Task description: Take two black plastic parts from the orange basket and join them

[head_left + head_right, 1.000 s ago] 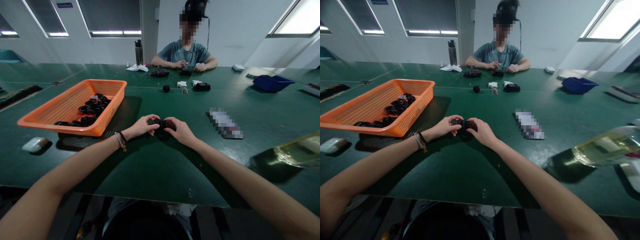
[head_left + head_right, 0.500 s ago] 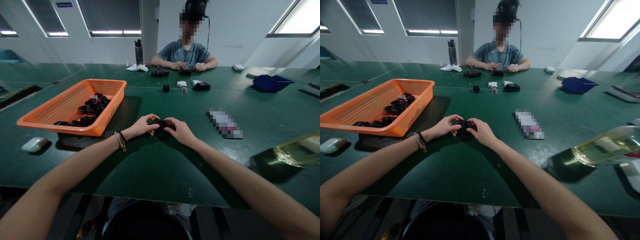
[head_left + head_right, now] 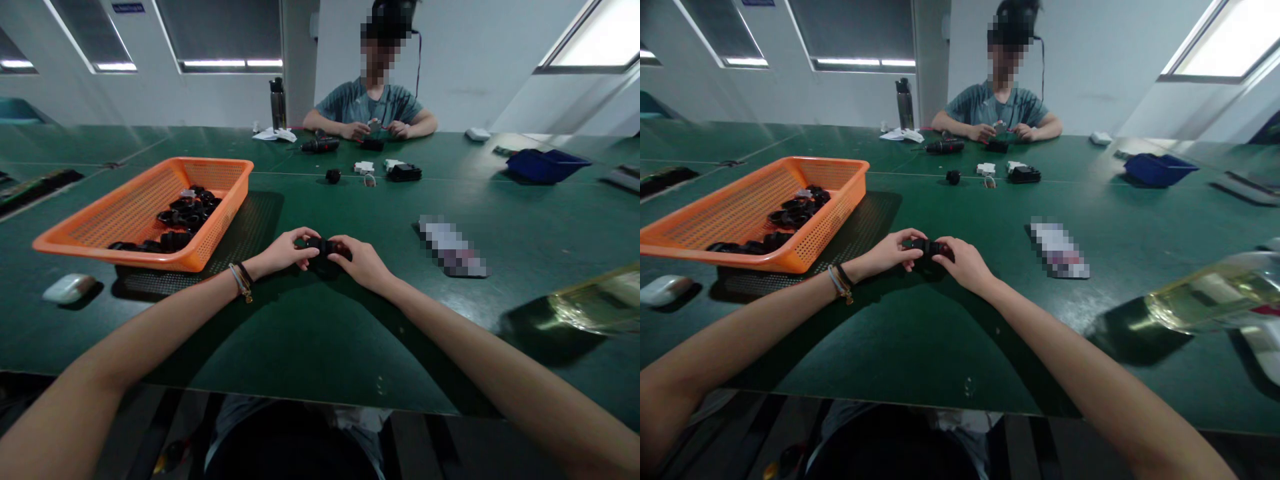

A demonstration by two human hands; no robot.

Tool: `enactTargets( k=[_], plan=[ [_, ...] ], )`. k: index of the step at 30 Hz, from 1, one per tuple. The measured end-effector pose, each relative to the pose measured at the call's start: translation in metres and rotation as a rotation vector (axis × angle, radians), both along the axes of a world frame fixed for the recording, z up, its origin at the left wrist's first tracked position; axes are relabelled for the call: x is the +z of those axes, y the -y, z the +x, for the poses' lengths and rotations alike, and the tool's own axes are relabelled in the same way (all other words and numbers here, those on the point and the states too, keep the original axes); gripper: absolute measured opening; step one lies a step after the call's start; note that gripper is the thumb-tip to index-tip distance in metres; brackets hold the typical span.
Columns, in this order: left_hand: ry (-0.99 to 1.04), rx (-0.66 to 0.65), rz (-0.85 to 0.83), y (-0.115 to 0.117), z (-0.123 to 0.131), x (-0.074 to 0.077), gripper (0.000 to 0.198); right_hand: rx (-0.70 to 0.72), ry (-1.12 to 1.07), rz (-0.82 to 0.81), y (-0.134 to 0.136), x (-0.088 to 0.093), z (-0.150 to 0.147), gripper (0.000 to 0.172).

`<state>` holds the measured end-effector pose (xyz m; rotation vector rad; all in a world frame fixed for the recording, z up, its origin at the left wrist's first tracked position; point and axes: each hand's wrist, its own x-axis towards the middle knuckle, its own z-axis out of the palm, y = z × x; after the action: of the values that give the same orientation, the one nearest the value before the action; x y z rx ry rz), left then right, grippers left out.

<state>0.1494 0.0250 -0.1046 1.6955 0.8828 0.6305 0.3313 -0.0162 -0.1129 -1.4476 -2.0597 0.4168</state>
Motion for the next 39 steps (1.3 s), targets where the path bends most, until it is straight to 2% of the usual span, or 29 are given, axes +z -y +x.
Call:
enactTargets(
  k=[39],
  plan=[
    [0.01,0.007,-0.002,0.001,0.0008,0.0007,0.028,-0.008,0.054,-0.003,-0.0004,0.0005,0.0,0.023]
  ],
)
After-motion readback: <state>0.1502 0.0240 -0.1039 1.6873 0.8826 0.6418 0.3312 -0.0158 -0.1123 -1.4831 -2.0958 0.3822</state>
